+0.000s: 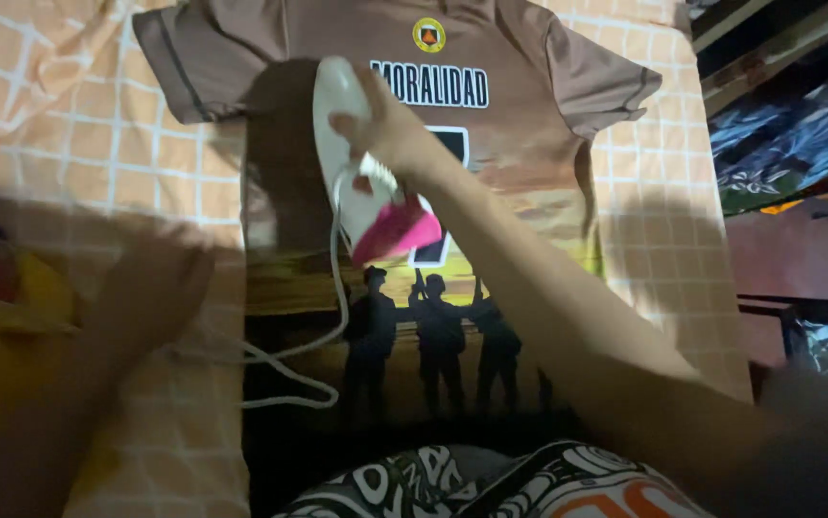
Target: The recorder is ironing a graphic t-shirt on a bed surface.
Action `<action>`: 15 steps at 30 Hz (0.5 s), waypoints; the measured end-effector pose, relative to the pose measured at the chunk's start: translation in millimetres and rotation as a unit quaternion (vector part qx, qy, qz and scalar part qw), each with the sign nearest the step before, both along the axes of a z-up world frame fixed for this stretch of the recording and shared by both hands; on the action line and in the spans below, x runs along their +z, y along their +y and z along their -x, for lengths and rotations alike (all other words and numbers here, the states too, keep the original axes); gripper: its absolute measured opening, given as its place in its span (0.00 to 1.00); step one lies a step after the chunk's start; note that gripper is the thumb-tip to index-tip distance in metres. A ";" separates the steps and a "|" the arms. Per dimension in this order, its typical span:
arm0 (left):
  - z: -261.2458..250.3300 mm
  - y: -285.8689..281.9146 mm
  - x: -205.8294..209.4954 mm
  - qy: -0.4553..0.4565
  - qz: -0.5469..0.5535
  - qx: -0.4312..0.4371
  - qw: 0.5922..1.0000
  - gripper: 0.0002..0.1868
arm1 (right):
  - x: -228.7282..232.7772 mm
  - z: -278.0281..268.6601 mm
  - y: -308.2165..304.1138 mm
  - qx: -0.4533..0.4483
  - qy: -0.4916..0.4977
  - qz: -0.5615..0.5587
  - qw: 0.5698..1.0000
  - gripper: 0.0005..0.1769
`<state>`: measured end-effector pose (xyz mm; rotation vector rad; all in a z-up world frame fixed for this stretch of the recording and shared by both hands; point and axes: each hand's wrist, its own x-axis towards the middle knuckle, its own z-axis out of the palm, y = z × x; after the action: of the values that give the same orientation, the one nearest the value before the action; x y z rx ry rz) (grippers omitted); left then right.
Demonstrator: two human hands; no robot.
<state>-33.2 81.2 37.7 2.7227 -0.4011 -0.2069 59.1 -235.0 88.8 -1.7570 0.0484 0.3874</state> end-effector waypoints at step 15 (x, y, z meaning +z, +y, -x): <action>25.2 148.1 50.9 -0.025 0.003 -0.060 0.998 0.16 | -19.5 -81.2 -14.2 -0.025 -0.021 -0.004 0.999 0.44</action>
<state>-58.4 229.2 88.6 2.7034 -0.5801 -0.1706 140.2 -249.2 69.3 -1.7515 0.0608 0.3139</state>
